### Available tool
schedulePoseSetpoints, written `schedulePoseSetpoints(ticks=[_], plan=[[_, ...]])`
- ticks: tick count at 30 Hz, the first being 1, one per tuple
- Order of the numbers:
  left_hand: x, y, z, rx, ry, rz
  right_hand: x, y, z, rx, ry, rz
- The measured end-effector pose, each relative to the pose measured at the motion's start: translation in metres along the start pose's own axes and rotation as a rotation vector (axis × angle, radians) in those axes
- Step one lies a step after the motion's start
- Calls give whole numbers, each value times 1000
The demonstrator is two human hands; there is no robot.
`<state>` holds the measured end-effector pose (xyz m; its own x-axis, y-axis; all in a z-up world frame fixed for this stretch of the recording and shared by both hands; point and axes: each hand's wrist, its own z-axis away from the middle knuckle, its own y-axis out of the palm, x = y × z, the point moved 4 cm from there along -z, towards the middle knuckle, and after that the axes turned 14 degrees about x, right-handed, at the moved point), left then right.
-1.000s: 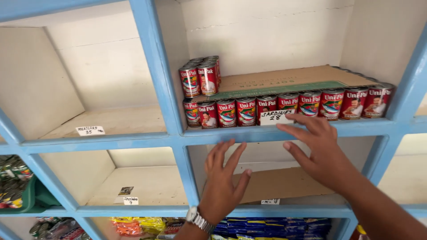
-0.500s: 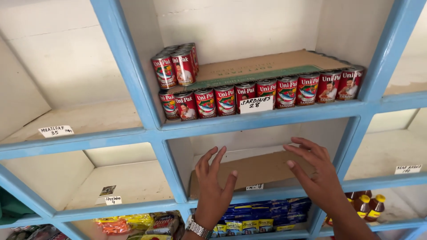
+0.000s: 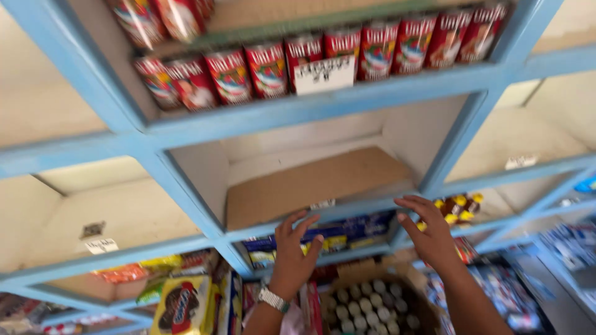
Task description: Stocking canned sardines onto a retail shelf from a cardboard box.
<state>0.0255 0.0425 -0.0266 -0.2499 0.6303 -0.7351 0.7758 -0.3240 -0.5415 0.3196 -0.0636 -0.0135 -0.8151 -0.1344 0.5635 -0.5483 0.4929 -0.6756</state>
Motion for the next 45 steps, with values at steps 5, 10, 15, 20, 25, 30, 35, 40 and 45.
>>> schedulePoseSetpoints(ticks=[5,10,15,20,25,30,35,40,45], plan=[[76,57,14,128,-143,99,-63,39,36,119,254,-186],[144,108,36,183,-203,179,-114,64,75,189,252,-105],[201,149,60,246,-325,280,-134,68,93,238,395,-131],[277,212,100,328,-559,701,-190,93,126,245,604,-404],[290,258,127,435,-722,748,-241,142,173,328,886,-753],[312,321,156,528,-853,760,-321,210,244,405,948,-1053],[348,388,189,726,-830,496,-396,264,305,398,1153,-978],[354,448,197,883,-834,230,-448,296,336,415,1159,-878],[376,519,228,1003,-967,198,-488,326,349,395,1170,-864]])
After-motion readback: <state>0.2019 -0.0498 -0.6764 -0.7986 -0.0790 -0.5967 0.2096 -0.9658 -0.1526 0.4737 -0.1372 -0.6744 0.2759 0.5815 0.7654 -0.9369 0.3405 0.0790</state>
